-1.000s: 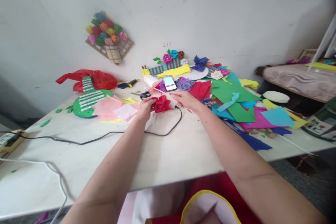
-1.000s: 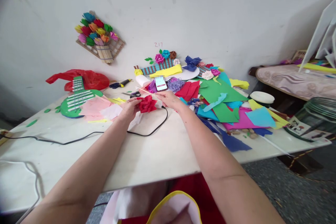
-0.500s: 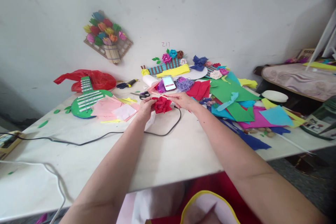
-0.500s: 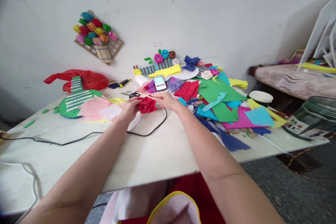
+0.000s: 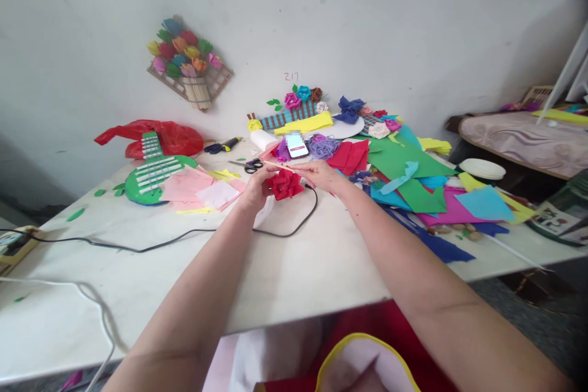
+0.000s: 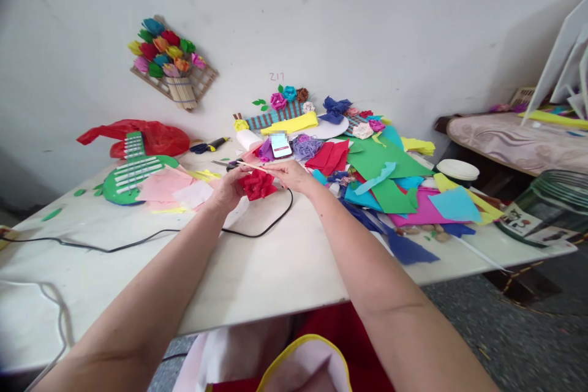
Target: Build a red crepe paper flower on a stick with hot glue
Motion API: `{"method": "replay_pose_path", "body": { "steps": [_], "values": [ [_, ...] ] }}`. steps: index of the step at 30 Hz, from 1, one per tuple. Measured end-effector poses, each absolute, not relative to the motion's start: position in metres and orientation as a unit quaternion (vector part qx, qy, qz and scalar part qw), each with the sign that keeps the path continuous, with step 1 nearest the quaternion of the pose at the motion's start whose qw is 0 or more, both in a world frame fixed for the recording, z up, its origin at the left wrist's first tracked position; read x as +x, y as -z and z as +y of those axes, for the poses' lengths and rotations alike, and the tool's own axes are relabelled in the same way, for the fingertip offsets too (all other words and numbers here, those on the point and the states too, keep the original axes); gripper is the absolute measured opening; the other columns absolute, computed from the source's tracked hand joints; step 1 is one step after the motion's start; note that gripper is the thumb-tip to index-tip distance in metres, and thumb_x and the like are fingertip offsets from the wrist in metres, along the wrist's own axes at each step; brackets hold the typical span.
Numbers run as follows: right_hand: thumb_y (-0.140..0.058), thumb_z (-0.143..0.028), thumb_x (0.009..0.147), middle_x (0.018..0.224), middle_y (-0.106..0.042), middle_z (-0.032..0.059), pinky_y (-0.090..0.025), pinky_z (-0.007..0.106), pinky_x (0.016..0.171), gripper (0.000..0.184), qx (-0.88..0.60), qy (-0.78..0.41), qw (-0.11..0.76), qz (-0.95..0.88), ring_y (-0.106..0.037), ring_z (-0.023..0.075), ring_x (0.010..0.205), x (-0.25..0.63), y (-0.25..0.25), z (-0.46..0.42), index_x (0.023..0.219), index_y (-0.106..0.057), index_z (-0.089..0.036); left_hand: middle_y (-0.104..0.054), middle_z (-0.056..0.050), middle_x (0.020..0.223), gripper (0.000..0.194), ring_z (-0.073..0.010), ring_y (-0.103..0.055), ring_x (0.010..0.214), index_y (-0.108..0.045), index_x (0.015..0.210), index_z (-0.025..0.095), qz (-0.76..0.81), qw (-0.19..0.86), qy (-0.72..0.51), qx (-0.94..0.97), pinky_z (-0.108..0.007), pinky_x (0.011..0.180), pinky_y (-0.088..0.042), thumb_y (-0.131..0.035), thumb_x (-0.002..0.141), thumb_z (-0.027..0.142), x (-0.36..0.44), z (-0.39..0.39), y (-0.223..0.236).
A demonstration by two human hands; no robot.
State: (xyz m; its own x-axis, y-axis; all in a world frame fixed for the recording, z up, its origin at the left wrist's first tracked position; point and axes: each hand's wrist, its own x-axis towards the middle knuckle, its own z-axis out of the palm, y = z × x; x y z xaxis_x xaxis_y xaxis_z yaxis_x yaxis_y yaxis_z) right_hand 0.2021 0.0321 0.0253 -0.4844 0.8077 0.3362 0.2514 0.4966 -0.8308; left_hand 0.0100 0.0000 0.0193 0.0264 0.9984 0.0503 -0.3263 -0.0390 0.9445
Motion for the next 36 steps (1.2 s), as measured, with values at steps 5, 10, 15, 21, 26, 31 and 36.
{"method": "replay_pose_path", "body": {
  "steps": [5,10,15,21,26,31,36],
  "values": [
    [-0.058,-0.043,0.084,0.053,-0.054,-0.0013,-0.037,0.021,0.052,0.048,-0.332,-0.341,0.383,-0.792,-0.048,0.0115,0.059,0.1998,-0.0262,0.0289,0.118,-0.070,-0.009,-0.062,0.000,0.060,0.025,-0.0113,-0.054,0.051,-0.063,0.067,0.016,0.398,0.559,-0.576,0.445,-0.020,0.043,-0.037,-0.076,0.052,0.031,0.0105,0.0014,-0.0161],
    [-0.057,-0.035,0.084,0.063,-0.065,0.0028,-0.042,0.023,0.059,0.041,-0.337,-0.323,0.380,-0.799,-0.058,0.0167,0.074,0.1980,-0.0268,0.0270,0.115,-0.072,-0.013,-0.065,-0.003,0.061,0.020,-0.0136,-0.056,0.051,-0.064,0.063,0.016,0.407,0.563,-0.567,0.443,-0.023,0.047,-0.038,-0.076,0.052,0.027,0.0110,0.0017,-0.0155],
    [-0.057,-0.032,0.085,0.068,-0.068,0.0038,-0.044,0.024,0.063,0.038,-0.345,-0.317,0.370,-0.802,-0.061,0.0177,0.080,0.1970,-0.0287,0.0251,0.115,-0.072,-0.015,-0.063,-0.004,0.058,0.016,-0.0136,-0.055,0.049,-0.063,0.060,0.016,0.417,0.566,-0.561,0.437,-0.024,0.046,-0.038,-0.074,0.051,0.024,0.0121,0.0006,-0.0168],
    [-0.057,-0.031,0.087,0.071,-0.070,0.0038,-0.044,0.024,0.065,0.035,-0.358,-0.280,0.359,-0.815,-0.063,0.0177,0.081,0.1976,-0.0254,0.0264,0.115,-0.073,-0.018,-0.062,-0.002,0.057,0.015,-0.0128,-0.054,0.049,-0.062,0.059,0.015,0.408,0.571,-0.558,0.441,-0.023,0.047,-0.039,-0.074,0.051,0.022,0.0135,-0.0002,-0.0172],
    [-0.055,-0.029,0.088,0.073,-0.071,0.0036,-0.044,0.025,0.066,0.034,-0.364,-0.246,0.353,-0.826,-0.063,0.0179,0.082,0.1976,-0.0244,0.0264,0.117,-0.072,-0.021,-0.059,-0.002,0.054,0.013,-0.0130,-0.052,0.048,-0.060,0.056,0.016,0.411,0.567,-0.565,0.437,-0.024,0.046,-0.037,-0.072,0.052,0.021,0.0123,-0.0009,-0.0177],
    [-0.056,-0.029,0.089,0.084,-0.074,0.0044,-0.046,0.026,0.071,0.033,-0.369,-0.231,0.348,-0.830,-0.065,0.0188,0.088,0.1971,-0.0264,0.0240,0.117,-0.071,-0.023,-0.061,-0.003,0.056,0.014,-0.0146,-0.053,0.050,-0.061,0.057,0.017,0.404,0.565,-0.567,0.444,-0.025,0.046,-0.037,-0.072,0.054,0.025,0.0120,-0.0006,-0.0174],
    [-0.057,-0.030,0.090,0.100,-0.076,0.0060,-0.049,0.030,0.079,0.031,-0.373,-0.219,0.345,-0.833,-0.066,0.0214,0.097,0.1965,-0.0257,0.0241,0.118,-0.071,-0.026,-0.061,-0.004,0.056,0.014,-0.0147,-0.053,0.050,-0.061,0.056,0.016,0.406,0.566,-0.564,0.444,-0.026,0.047,-0.037,-0.073,0.053,0.025,0.0125,-0.0008,-0.0182]
  ]
}}
